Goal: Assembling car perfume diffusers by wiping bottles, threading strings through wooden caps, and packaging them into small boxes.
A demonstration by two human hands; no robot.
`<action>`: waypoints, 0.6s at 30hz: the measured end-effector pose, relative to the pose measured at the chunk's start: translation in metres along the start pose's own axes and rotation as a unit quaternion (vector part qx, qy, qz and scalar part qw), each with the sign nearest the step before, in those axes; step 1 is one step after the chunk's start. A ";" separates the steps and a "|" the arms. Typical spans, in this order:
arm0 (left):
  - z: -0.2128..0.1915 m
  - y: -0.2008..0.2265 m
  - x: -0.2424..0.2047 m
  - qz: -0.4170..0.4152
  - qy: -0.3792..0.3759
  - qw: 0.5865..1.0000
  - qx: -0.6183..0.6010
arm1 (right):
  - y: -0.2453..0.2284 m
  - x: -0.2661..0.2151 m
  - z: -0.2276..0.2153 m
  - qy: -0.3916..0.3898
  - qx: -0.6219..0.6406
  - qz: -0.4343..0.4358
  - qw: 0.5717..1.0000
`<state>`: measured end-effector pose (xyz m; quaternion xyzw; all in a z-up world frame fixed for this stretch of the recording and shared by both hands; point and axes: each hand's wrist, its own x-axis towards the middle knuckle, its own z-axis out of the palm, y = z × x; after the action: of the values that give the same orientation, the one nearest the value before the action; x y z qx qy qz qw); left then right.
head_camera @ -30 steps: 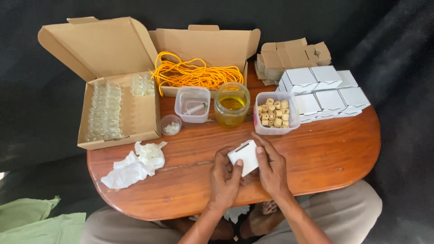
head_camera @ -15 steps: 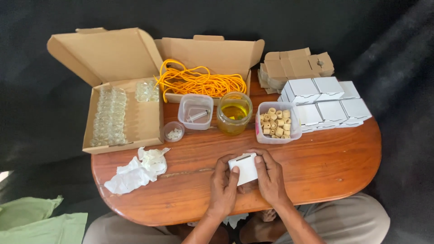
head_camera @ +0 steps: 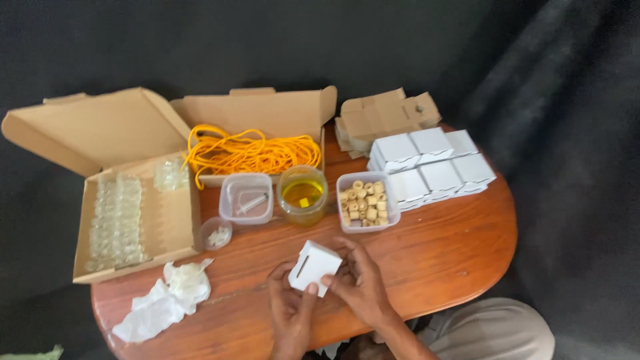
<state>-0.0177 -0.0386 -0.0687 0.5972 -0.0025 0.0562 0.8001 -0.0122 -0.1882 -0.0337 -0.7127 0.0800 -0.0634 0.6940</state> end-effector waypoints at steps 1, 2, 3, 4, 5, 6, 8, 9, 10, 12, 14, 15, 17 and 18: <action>-0.002 -0.005 0.000 -0.007 -0.014 1.000 -0.025 | -0.003 0.001 -0.001 -0.025 -0.001 0.004 1.000; -0.005 -0.010 -0.001 -0.018 -0.028 0.998 -0.047 | -0.006 0.001 -0.002 -0.049 0.000 0.012 0.999; -0.006 -0.014 -0.002 -0.018 -0.032 0.998 -0.047 | 0.000 -0.001 -0.004 -0.046 0.001 0.011 0.999; -0.009 -0.018 -0.001 -0.017 -0.057 0.996 -0.066 | 0.007 -0.002 -0.005 -0.037 0.069 -0.004 0.997; -0.011 -0.023 -0.001 -0.017 -0.082 0.993 -0.084 | 0.014 -0.002 -0.006 -0.029 0.136 -0.020 0.990; -0.008 -0.018 0.000 -0.015 -0.088 0.992 -0.085 | 0.017 -0.003 -0.011 -0.024 0.137 -0.024 0.990; -0.006 -0.010 -0.001 -0.037 -0.116 0.986 -0.113 | 0.025 -0.006 -0.020 0.057 0.159 -0.046 0.985; -0.005 -0.011 0.000 -0.038 -0.122 0.985 -0.113 | 0.013 -0.007 -0.028 0.063 0.159 -0.048 0.984; -0.004 -0.011 0.000 -0.068 -0.100 0.989 -0.085 | 0.000 -0.008 -0.036 0.083 0.148 -0.042 0.985; 0.000 -0.009 0.000 -0.099 -0.080 0.990 -0.057 | -0.008 -0.010 -0.056 0.106 0.137 -0.037 0.984; 0.006 -0.005 0.000 -0.058 -0.070 0.995 -0.037 | 0.002 -0.012 -0.079 0.176 0.215 0.013 0.960; 0.006 -0.004 0.000 -0.059 -0.073 0.995 -0.037 | -0.001 -0.009 -0.093 0.179 0.215 0.012 0.960; 0.009 -0.001 -0.001 -0.098 -0.049 0.993 -0.035 | -0.010 -0.001 -0.124 0.288 0.238 0.185 0.909; 0.008 -0.002 -0.001 -0.098 -0.050 0.993 -0.036 | -0.014 0.007 -0.140 0.289 0.237 0.184 0.909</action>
<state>-0.0178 -0.0473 -0.0684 0.5679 0.0144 -0.0525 0.8213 -0.0336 -0.3260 -0.0156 -0.4503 0.3895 -0.1545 0.7884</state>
